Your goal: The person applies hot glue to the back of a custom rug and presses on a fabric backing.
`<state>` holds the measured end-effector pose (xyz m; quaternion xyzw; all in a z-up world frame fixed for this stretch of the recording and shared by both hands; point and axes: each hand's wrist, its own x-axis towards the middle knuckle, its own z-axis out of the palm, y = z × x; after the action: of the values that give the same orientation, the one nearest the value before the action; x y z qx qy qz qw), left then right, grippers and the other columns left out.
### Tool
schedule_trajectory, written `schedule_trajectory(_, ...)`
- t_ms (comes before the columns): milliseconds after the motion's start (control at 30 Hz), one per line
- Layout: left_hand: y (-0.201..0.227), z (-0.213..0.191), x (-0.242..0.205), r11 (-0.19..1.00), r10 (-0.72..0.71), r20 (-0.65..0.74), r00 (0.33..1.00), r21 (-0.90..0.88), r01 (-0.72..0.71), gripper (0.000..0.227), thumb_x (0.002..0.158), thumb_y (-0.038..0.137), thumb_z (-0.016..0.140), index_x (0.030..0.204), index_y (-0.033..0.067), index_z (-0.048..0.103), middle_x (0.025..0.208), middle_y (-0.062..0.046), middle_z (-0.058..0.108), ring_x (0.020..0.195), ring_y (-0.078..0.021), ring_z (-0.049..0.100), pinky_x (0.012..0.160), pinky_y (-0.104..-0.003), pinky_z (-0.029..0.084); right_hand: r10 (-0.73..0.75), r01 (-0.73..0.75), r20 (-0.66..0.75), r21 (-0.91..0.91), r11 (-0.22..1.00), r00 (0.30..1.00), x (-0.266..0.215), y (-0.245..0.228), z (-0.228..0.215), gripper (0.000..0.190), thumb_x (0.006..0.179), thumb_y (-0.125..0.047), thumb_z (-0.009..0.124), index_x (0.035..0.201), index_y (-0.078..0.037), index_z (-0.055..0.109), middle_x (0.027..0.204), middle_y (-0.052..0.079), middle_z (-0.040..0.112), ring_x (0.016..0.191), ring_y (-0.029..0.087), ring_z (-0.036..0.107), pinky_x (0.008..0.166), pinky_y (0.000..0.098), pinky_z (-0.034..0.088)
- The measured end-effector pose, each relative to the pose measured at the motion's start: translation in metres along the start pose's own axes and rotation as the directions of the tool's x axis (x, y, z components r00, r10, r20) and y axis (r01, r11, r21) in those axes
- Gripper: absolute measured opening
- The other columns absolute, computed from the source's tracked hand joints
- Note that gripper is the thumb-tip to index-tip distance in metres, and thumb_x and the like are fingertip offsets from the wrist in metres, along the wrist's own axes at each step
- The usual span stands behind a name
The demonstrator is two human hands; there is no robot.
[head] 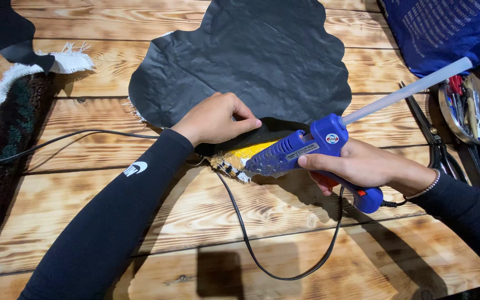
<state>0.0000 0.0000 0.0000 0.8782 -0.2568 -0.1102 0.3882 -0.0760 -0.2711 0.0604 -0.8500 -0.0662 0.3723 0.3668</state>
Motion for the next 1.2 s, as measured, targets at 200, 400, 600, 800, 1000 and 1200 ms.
schedule_trajectory(200, -0.003, 0.002, 0.001, 1.000, 0.016, -0.003, 1.000, -0.004, -0.016, 0.029, 0.087, 0.040, 0.073, 0.100, 0.0158, 0.083, 0.095, -0.010, 0.080, 0.087, -0.0245, 0.076, 0.084, -0.036, 0.057, 0.006, -0.005, -0.015, 0.084, 0.996, 1.000, -0.002, 0.001, 0.003, 0.043, 0.096, -0.037, 0.061, 0.080, 0.002, 0.071, 0.064, 0.008, 0.071, 0.059, 0.014, 0.065, 0.056, 0.0302, 0.051)
schedule_trajectory(400, -0.006, 0.002, 0.002, 1.000, 0.005, 0.015, 1.000, -0.015, -0.005, 0.029, 0.087, 0.040, 0.073, 0.100, 0.0161, 0.083, 0.096, -0.009, 0.081, 0.087, -0.0234, 0.077, 0.083, -0.036, 0.058, 0.087, -0.071, -0.099, 0.160, 0.985, 0.991, -0.016, -0.007, -0.007, 0.042, 0.088, -0.036, 0.062, 0.111, -0.002, 0.076, 0.092, 0.011, 0.079, 0.081, 0.018, 0.073, 0.073, 0.0334, 0.061)
schedule_trajectory(600, -0.008, 0.003, 0.001, 0.998, 0.023, 0.036, 0.999, -0.057, -0.021, 0.030, 0.090, 0.038, 0.071, 0.103, 0.0134, 0.082, 0.096, -0.010, 0.081, 0.085, -0.0228, 0.077, 0.082, -0.035, 0.058, 0.042, 0.008, -0.105, 0.435, 0.900, 0.994, -0.030, 0.019, -0.018, 0.045, 0.092, -0.033, 0.056, 0.114, 0.002, 0.072, 0.096, 0.017, 0.079, 0.088, 0.024, 0.076, 0.073, 0.0380, 0.062)
schedule_trajectory(800, -0.016, 0.014, 0.007, 0.988, 0.024, 0.091, 0.996, -0.154, -0.010, 0.032, 0.095, 0.036, 0.063, 0.104, 0.0098, 0.080, 0.094, -0.010, 0.081, 0.081, -0.0198, 0.078, 0.078, -0.034, 0.058, 0.116, -0.033, -0.103, 0.593, 0.805, 0.988, -0.027, 0.055, -0.002, 0.048, 0.096, -0.036, 0.053, 0.109, 0.007, 0.070, 0.098, 0.019, 0.079, 0.091, 0.026, 0.078, 0.072, 0.0386, 0.062)
schedule_trajectory(1000, -0.010, 0.013, 0.005, 0.995, -0.058, 0.149, 0.987, -0.073, 0.070, 0.047, 0.105, 0.038, 0.058, 0.086, -0.0008, 0.077, 0.066, -0.014, 0.066, 0.059, -0.0201, 0.054, 0.063, -0.039, 0.047, 0.191, -0.125, -0.211, 0.294, 0.948, 0.959, -0.025, 0.024, -0.007, 0.041, 0.093, -0.040, 0.060, 0.107, -0.005, 0.075, 0.091, 0.014, 0.079, 0.081, 0.023, 0.076, 0.062, 0.0384, 0.061)
schedule_trajectory(1200, -0.017, 0.017, 0.005, 0.980, 0.050, 0.085, 0.995, -0.194, -0.033, 0.038, 0.099, 0.036, 0.059, 0.085, 0.0048, 0.075, 0.059, -0.001, 0.065, 0.054, -0.0100, 0.055, 0.058, -0.034, 0.047, 0.284, -0.289, -0.216, 0.010, 0.957, 0.934, -0.022, -0.020, -0.007, 0.038, 0.094, -0.044, 0.063, 0.097, -0.008, 0.075, 0.083, 0.006, 0.077, 0.076, 0.016, 0.071, 0.060, 0.0357, 0.057)
